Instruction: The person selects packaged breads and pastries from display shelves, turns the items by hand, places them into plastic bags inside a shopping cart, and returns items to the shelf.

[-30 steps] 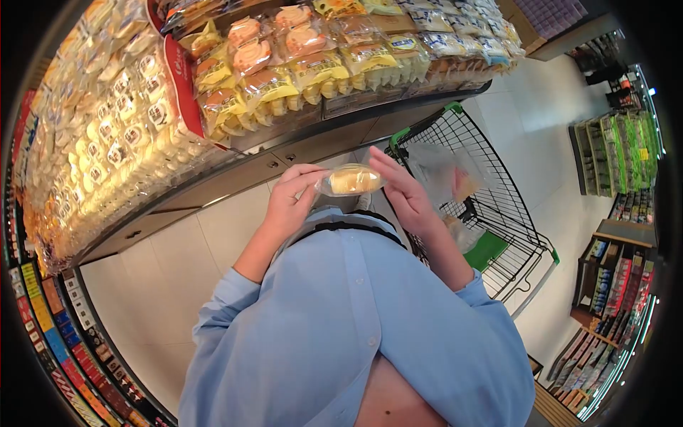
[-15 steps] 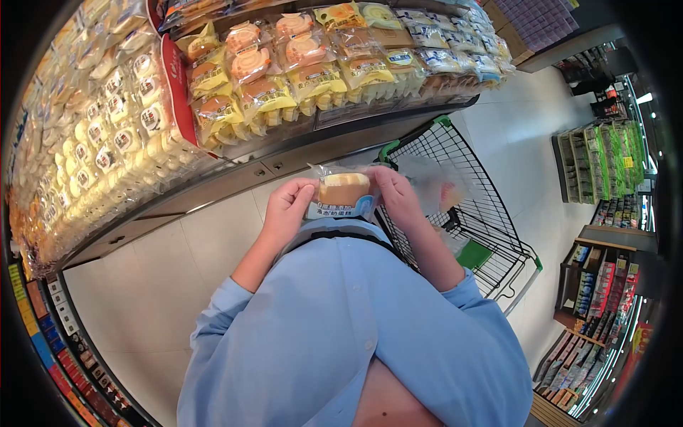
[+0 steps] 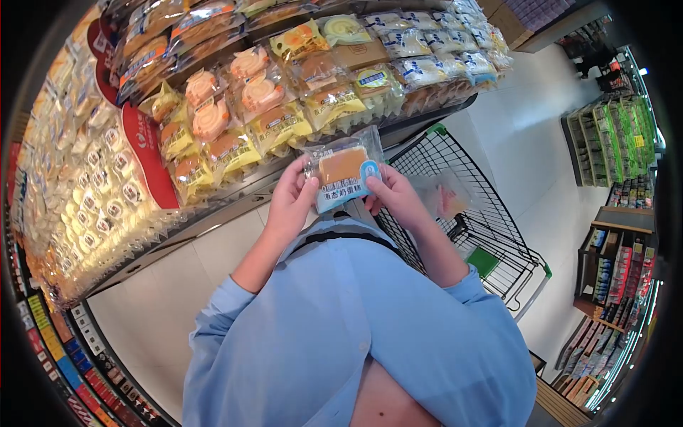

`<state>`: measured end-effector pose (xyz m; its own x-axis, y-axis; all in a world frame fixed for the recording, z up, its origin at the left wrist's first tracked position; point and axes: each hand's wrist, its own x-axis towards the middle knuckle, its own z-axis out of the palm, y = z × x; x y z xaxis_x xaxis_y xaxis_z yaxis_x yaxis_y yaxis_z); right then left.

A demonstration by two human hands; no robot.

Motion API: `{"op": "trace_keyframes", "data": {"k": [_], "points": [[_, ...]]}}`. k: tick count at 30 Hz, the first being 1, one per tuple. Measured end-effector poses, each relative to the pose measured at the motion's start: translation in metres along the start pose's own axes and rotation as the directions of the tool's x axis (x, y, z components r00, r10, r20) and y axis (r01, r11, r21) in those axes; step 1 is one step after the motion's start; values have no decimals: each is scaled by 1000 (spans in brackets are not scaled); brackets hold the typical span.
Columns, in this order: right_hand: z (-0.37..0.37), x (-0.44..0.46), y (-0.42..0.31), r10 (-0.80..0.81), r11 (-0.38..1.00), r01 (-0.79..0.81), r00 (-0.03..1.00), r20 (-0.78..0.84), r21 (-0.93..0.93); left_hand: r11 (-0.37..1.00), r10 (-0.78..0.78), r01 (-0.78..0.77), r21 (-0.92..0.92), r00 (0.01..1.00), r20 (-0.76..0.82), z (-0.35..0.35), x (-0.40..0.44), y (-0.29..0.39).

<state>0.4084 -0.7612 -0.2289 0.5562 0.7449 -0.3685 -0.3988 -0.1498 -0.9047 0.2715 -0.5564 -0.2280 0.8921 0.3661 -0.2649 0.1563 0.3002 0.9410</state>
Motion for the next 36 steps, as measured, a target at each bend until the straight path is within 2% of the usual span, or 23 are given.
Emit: {"op": "trace_keyframes", "data": {"k": [2,6,8,9,10,12,14,15,17,18,20,21,22,24,27,29,34,36], "points": [[-16,17,-20,-41,999,40,999,17,35,986,164,-165,6,986,33,24,19,32],[-48,53,-59,-85,991,88,996,-33,104,983,109,-119,138,991,78,53,74,75],[-62,72,-81,-81,988,86,996,-45,131,978,204,-208,34,975,88,62,111,83],[-67,82,-89,-139,982,143,990,-38,124,989,125,-115,-88,986,113,60,129,82],[-71,89,-97,-198,973,201,980,-31,118,991,117,-109,-75,987,114,64,137,91],[-73,94,-115,-206,958,204,979,-14,199,972,67,-28,-235,985,157,72,150,111],[-75,98,-125,-228,908,214,974,-5,359,956,98,-36,-290,974,204,67,162,114],[-80,103,-121,-225,906,211,974,-4,367,945,106,-60,-323,986,129,67,164,116],[-92,116,-101,-79,961,101,992,-94,258,930,122,-111,-350,992,11,61,163,117],[-96,119,-89,-76,959,98,993,-94,266,933,116,-106,-343,993,11,57,159,116],[-102,122,-71,119,946,-96,991,-55,309,902,52,-99,-420,991,-121,49,150,113],[-102,122,-70,183,938,-155,981,-66,309,906,50,-94,-414,992,-118,43,145,111],[-104,124,-69,185,935,-154,980,-68,319,905,34,-91,-416,989,-143,37,141,107],[-109,128,-66,225,869,-191,974,-21,457,908,13,-78,-412,987,-158,34,131,106],[-107,132,-70,273,829,-237,962,4,506,926,8,-84,-369,979,-202,32,123,109],[-106,139,-64,248,816,-208,969,-2,539,925,-9,-74,-372,976,-215,25,120,105],[-99,146,-62,245,740,-191,970,6,644,927,-3,-59,-370,986,-165,22,121,102],[-93,146,-66,303,670,-194,953,-25,716,928,7,-59,-368,990,-141,21,121,102]]}}
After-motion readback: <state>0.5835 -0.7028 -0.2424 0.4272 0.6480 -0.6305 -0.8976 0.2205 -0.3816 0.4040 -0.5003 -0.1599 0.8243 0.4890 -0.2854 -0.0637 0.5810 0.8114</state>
